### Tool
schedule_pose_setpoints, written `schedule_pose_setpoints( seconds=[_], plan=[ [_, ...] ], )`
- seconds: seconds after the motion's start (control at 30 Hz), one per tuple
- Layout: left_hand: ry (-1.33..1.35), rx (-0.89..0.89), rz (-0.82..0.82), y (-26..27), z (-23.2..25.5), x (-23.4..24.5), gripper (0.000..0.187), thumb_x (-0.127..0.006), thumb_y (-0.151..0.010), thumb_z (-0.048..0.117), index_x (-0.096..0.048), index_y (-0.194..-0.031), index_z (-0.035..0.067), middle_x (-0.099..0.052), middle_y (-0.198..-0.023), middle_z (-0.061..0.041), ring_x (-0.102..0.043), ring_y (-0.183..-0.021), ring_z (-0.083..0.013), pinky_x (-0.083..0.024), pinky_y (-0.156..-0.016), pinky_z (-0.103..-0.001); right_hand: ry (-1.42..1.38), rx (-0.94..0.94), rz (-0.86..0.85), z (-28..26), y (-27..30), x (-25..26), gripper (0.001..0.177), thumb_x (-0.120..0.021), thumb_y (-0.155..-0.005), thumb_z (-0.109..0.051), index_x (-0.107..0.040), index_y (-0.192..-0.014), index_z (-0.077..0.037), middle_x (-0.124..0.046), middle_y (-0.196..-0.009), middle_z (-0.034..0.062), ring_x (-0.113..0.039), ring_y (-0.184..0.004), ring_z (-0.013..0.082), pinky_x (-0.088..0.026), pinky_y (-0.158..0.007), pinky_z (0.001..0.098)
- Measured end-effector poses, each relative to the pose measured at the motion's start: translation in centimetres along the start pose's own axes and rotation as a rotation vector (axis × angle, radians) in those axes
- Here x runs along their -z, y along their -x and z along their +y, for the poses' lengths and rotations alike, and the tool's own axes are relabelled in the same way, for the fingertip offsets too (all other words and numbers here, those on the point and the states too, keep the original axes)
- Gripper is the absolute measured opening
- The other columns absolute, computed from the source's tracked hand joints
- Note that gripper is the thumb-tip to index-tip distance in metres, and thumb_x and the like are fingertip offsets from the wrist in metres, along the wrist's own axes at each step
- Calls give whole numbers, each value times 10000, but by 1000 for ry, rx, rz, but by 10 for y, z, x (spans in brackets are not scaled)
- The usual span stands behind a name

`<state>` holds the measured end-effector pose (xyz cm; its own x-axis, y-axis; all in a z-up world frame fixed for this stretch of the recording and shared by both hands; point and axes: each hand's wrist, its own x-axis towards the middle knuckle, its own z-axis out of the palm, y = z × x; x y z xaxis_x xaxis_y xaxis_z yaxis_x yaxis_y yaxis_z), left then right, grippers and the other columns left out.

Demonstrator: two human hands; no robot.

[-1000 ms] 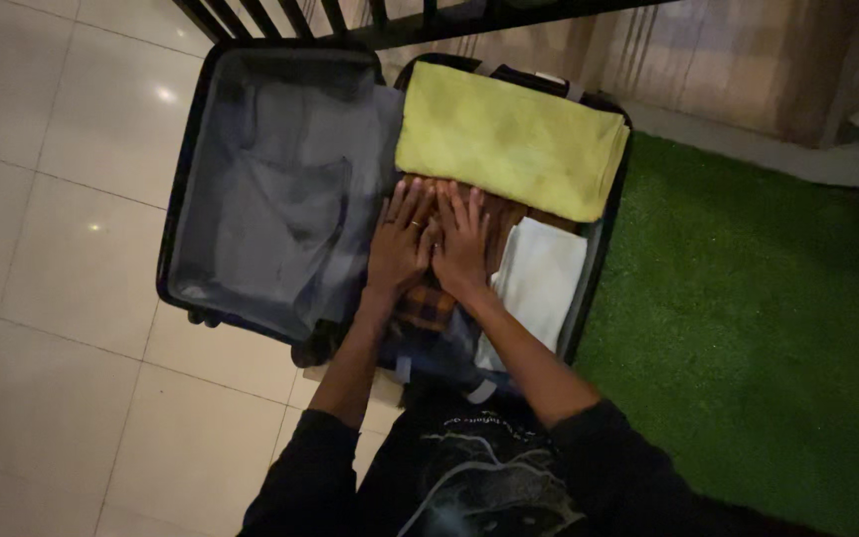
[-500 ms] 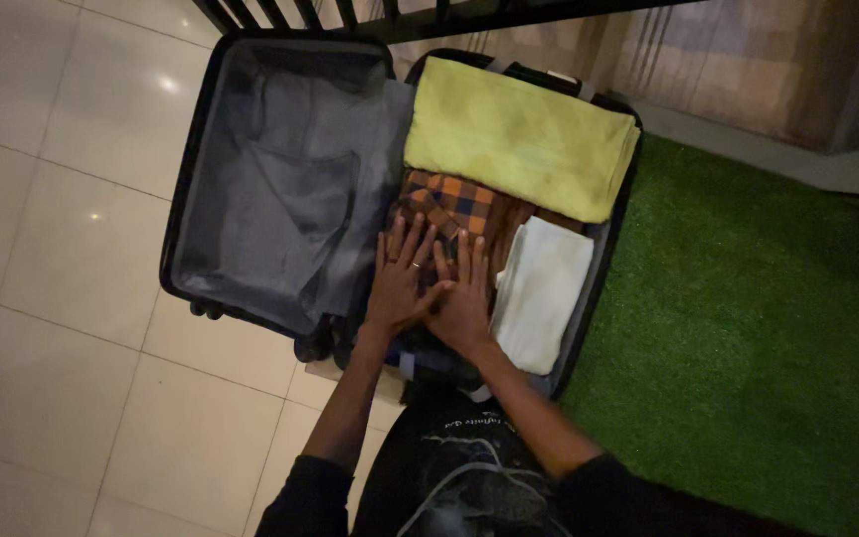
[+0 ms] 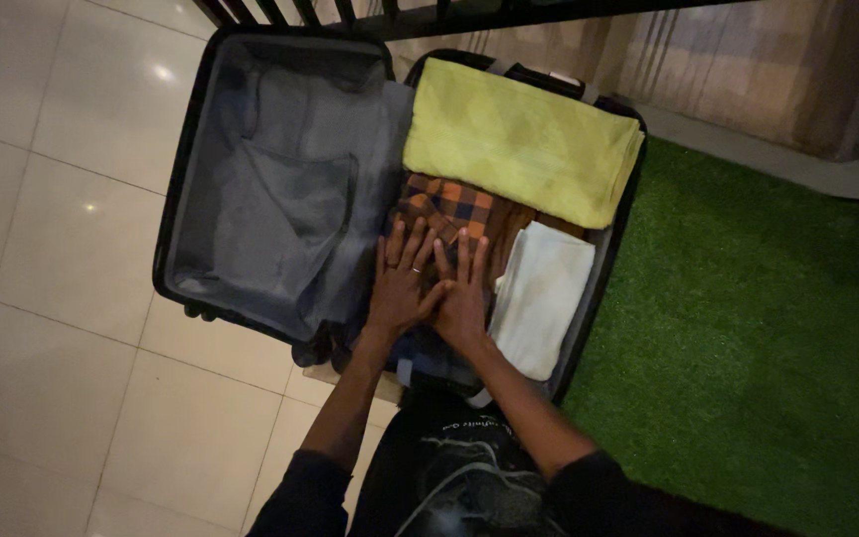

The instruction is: The person folds a plaid shirt by bringing the sleeves and sides together and then folds a blue cloth.

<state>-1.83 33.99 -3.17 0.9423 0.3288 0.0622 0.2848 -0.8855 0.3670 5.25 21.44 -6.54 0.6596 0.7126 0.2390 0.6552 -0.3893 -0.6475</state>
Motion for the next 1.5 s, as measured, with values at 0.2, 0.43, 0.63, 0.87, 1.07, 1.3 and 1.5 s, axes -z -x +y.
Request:
schedule_pose_setpoints(
  seconds=[0.2,0.43,0.63,0.87,1.07,1.3,1.5],
  plan=[
    [-27,-25,61,1,0,-4,830,-562,-1001,597,-311,-1649,141,-199,-1743,-89,-95,-1618,-375,-109,-1280,-615,331,265,36,2,-7,4,923,-798,-834,-407,-358,-1557,-38,-104,-1704,129,-10,-1569,508,-47,-1262,686],
    [14,-3,72,-3,9,9,787,-572,-992,535,-349,-1635,138,-251,-1731,-73,-132,-1615,-358,-143,-1273,-598,-44,60,-192,3,-8,32,1172,-891,-626,-346,-287,-1590,-62,-126,-1657,308,-62,-1511,601,-125,-1227,643],
    [-101,-60,218,-14,29,9,625,-570,-1087,430,-441,-1594,87,-294,-1718,-139,-182,-1609,-388,-174,-1283,-620,-39,-68,-53,15,23,68,913,-776,-832,-132,-358,-1643,-159,-233,-1719,166,-153,-1593,508,-172,-1270,629],
    [-190,-189,371,-61,21,-23,591,-648,-1023,383,-527,-1554,154,-437,-1643,-113,-317,-1558,-344,-192,-1250,-662,190,-198,32,65,32,73,680,-657,-987,-378,-419,-1597,-196,-203,-1713,190,-69,-1562,502,-109,-1229,662],
    [-214,-134,301,-80,5,-28,598,-659,-992,392,-534,-1532,167,-478,-1602,-89,-354,-1537,-321,-173,-1245,-677,242,-189,71,69,32,65,670,-584,-1013,-399,-401,-1620,-182,-203,-1705,206,-96,-1565,508,-120,-1238,664],
    [-132,-72,188,-77,15,-15,592,-596,-1009,414,-518,-1539,164,-470,-1605,-97,-357,-1529,-318,-159,-1242,-660,253,-173,95,74,30,60,657,-590,-1023,-416,-397,-1609,-188,-239,-1704,189,-133,-1579,473,-147,-1239,676],
    [-150,-76,229,-79,14,-20,593,-583,-1017,421,-511,-1546,163,-474,-1607,-87,-351,-1533,-295,-147,-1255,-645,252,-189,55,73,27,61,702,-608,-1008,-380,-367,-1635,-174,-224,-1705,202,-115,-1575,487,-144,-1233,686]
  ],
)
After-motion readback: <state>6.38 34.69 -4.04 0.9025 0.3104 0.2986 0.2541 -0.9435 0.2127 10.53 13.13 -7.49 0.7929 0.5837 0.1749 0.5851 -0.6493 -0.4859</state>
